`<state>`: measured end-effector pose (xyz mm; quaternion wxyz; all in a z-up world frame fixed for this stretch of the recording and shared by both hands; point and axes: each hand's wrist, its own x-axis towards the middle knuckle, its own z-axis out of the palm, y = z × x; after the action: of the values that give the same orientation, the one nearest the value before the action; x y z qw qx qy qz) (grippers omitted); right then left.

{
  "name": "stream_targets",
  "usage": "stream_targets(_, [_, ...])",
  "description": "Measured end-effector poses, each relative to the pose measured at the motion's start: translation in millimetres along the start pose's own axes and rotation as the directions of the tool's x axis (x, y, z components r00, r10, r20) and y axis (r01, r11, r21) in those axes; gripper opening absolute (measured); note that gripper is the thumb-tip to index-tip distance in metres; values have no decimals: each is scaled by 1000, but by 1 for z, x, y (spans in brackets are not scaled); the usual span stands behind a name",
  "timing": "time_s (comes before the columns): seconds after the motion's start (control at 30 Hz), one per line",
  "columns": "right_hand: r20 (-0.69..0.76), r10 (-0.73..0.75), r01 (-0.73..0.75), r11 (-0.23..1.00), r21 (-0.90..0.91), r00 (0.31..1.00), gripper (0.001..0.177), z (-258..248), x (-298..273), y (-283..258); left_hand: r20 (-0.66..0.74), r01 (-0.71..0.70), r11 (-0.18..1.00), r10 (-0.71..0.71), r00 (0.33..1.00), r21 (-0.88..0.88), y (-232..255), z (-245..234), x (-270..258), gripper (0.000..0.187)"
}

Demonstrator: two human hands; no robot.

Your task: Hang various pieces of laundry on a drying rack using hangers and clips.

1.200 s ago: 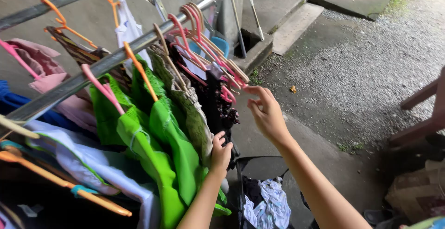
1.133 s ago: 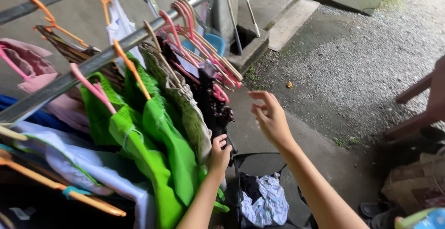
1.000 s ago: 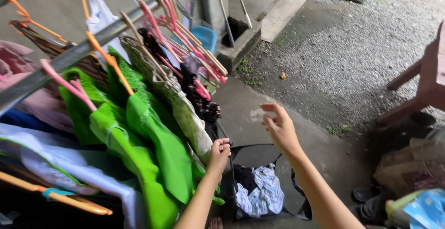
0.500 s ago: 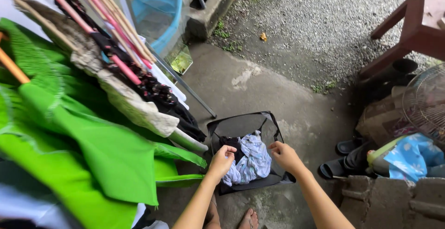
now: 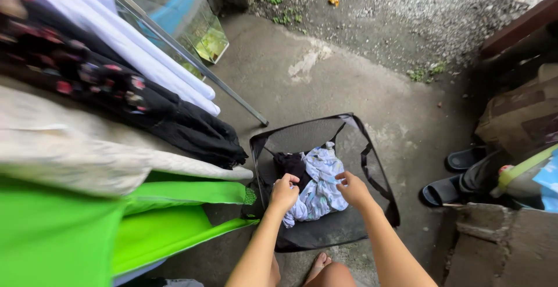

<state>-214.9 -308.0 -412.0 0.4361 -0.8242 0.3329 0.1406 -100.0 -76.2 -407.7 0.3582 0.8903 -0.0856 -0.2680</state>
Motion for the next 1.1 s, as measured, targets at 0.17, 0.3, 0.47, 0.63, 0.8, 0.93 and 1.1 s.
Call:
stream_targets(0.17, [131, 292, -317, 916, 247, 947, 42, 50, 52, 36, 148, 136, 977, -161, 976, 167, -59, 56, 55, 38])
stream_targets(0.3, [251, 491, -545, 663, 513, 834, 48, 98, 98, 80, 238, 268, 924, -335, 912, 274, -75, 80, 86, 48])
stream_targets(0.47, [223, 582, -604, 618, 504, 782, 60, 142, 143, 120, 235, 319, 892, -402, 885, 321, -95, 109, 113, 48])
stream_targets(0.63, [19, 596, -553, 733, 397, 803, 89, 167, 176, 147, 170, 317, 871, -401, 900, 375, -126, 135, 138, 44])
stream_targets(0.8, [12, 692, -661, 685, 308, 722, 134, 171, 188, 154, 183, 212, 867, -323, 929, 452, -153, 150, 162, 41])
stream_targets(0.93, [7, 615, -600, 767, 227, 789, 152, 226, 210, 243, 245, 186, 842, -347, 905, 507, -154, 152, 168, 38])
stream_targets(1.1, [72, 530, -514, 767, 384, 845, 152, 193, 183, 204, 236, 64, 878, -197, 951, 474, -258, 206, 198, 65])
